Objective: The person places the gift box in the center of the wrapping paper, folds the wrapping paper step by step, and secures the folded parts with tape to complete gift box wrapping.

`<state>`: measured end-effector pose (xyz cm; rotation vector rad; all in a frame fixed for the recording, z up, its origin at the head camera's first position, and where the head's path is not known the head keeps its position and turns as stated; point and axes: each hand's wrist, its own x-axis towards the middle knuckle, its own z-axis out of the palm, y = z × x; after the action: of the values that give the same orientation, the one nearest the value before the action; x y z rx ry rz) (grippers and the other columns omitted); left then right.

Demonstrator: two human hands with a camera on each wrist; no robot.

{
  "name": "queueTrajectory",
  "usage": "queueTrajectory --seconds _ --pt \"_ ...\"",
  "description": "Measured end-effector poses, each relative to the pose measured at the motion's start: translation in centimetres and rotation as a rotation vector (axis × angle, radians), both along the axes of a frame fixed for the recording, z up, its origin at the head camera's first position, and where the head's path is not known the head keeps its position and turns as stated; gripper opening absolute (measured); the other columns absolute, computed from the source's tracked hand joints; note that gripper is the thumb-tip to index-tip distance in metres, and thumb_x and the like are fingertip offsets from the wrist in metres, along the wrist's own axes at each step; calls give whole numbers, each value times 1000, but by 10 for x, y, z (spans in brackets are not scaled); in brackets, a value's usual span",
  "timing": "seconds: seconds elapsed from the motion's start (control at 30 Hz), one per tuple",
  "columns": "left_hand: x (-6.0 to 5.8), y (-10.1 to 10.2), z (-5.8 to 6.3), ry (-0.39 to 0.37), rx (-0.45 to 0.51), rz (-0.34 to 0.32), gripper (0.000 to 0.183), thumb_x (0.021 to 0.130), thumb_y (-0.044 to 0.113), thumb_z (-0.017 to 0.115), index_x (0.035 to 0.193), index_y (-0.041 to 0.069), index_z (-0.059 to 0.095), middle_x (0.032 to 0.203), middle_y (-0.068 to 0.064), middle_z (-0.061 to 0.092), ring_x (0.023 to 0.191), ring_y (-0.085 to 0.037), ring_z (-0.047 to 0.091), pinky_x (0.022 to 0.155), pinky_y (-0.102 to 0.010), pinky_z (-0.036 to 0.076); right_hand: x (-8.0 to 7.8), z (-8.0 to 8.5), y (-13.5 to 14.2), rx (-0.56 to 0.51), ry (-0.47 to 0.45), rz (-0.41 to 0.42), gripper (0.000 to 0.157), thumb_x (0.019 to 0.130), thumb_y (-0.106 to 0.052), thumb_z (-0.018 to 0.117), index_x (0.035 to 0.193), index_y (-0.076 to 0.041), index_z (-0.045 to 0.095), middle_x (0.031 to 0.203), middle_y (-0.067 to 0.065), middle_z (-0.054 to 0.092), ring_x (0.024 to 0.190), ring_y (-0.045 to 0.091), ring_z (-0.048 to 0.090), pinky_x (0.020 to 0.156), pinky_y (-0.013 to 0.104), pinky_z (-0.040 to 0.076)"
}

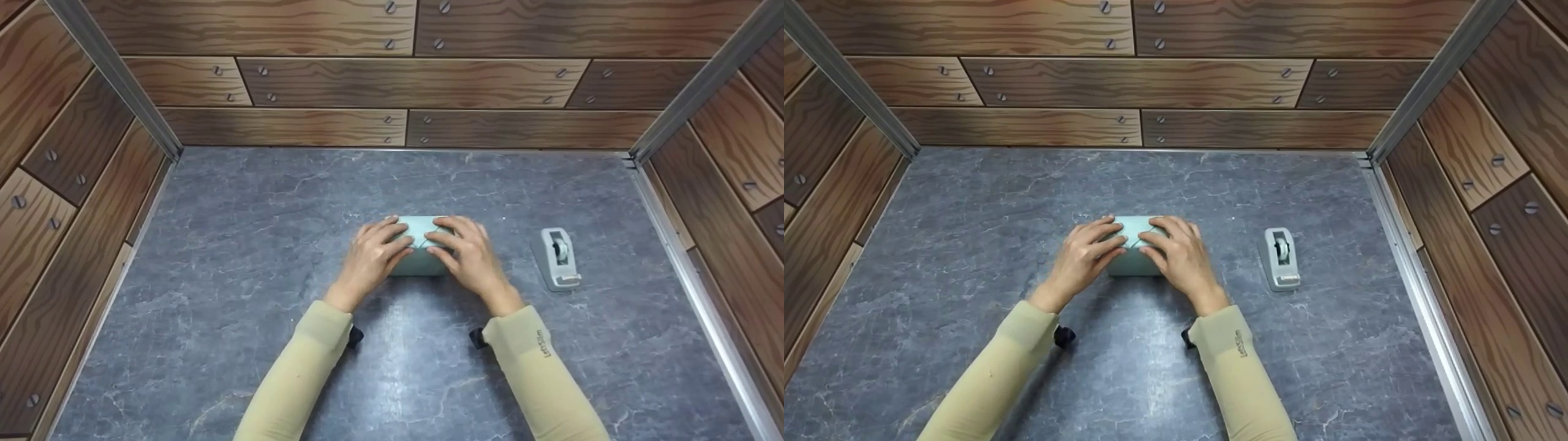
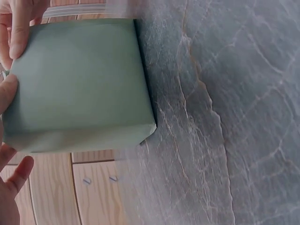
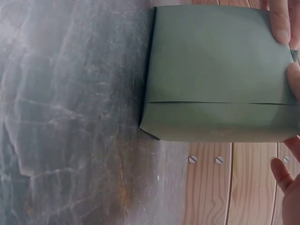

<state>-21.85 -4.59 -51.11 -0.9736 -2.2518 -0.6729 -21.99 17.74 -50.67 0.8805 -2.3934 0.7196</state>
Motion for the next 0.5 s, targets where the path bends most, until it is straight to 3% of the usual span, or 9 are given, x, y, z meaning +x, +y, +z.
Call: queueTrajectory --seconds 0.3,0.5 --pt "2 5 -2 84 1 59 20 80 23 70 98 16 72 107 -5 64 105 -25 56 88 -40 43 1 -4 -2 -24 80 -18 25 79 -27 71 103 -21 71 116 3 59 110 20 49 89 43 35" --pt "4 5 -2 84 -7 76 18 81 24 69 97 16 72 107 -4 64 104 -23 56 84 -39 45 3 -5 -3 -43 97 -21 23 79 -26 70 102 -20 72 114 4 60 108 20 50 87 43 37"
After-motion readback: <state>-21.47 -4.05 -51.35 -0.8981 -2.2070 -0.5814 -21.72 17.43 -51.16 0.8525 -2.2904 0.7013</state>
